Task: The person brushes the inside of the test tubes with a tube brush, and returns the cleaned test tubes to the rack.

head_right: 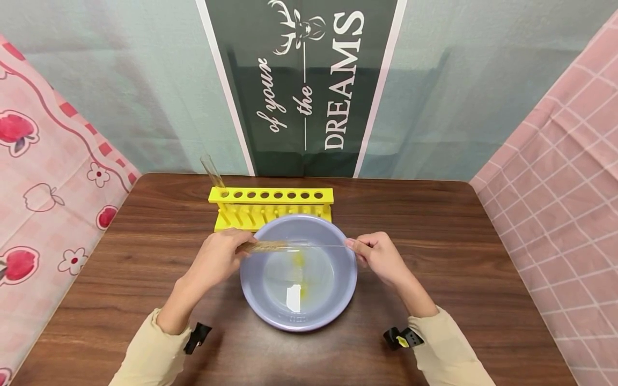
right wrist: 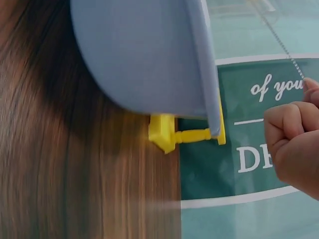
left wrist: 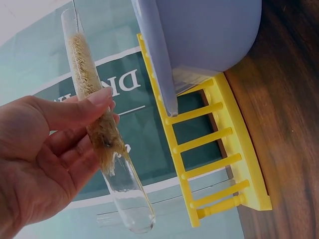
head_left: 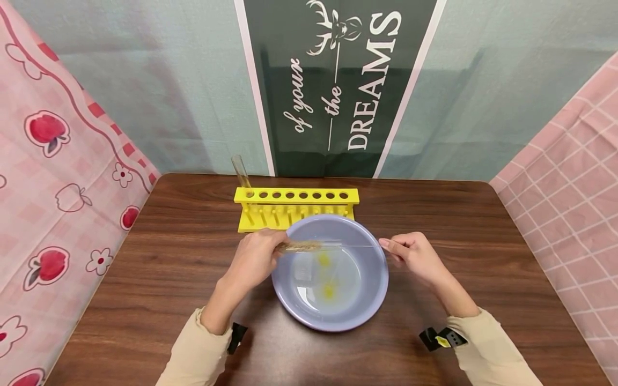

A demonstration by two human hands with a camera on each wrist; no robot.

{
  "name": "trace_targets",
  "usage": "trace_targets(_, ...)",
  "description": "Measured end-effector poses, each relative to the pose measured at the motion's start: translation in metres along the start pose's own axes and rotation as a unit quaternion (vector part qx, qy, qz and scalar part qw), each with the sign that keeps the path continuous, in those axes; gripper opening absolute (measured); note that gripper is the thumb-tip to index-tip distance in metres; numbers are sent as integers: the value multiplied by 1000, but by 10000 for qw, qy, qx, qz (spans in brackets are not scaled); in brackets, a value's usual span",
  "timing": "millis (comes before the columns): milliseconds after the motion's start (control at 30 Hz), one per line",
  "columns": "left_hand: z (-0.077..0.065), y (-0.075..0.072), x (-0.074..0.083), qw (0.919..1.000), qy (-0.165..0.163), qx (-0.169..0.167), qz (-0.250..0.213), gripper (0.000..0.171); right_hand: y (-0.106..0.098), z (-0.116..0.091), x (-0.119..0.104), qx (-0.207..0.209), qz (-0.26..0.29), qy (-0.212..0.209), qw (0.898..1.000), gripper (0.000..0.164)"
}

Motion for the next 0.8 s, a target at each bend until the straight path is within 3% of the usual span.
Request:
trace_targets(67, -1, 0, 0, 10000, -17, -35, 36, 29, 4, 1, 3, -452, 781, 253, 9956, 44)
trace_targets(200, -3, 1, -1, 9999, -34, -94, 90, 29, 12, 2, 4, -1222, 1990, 635, 9703, 42)
trace_targets(333, -4, -1, -1, 9999, -24, -69, 110, 29, 15, 2, 6, -1643, 2580, 1008, 9467, 42)
trace_targets(467, -5, -1, -2, 9999, -39, -33, 121, 29, 16, 2, 7, -1855, 2861, 1228, 9320, 41)
trace_targets(667, -7, -1, -3, 9999, -141, -53, 72, 29, 13, 1, 6, -1888, 2959, 1289, 9274, 41)
trace_targets(733, -8, -1, -4, 9999, -155, -56, 48, 30, 11, 1, 6, -1795, 2876, 1235, 9326, 40)
trace_targets(800, -9, -1, -4, 9998, -164, -54, 26, 30, 8, 1, 6, -1622, 2636, 1105, 9445, 40)
Point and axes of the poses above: each hand's wrist, its own z-axis towards the middle knuckle, its own y-axis out of the palm, x = y × z, the point moved 7 cm from there along z, towards the middle knuckle, and after that the axes turned 11 degrees about y, right-handed, at the moved point
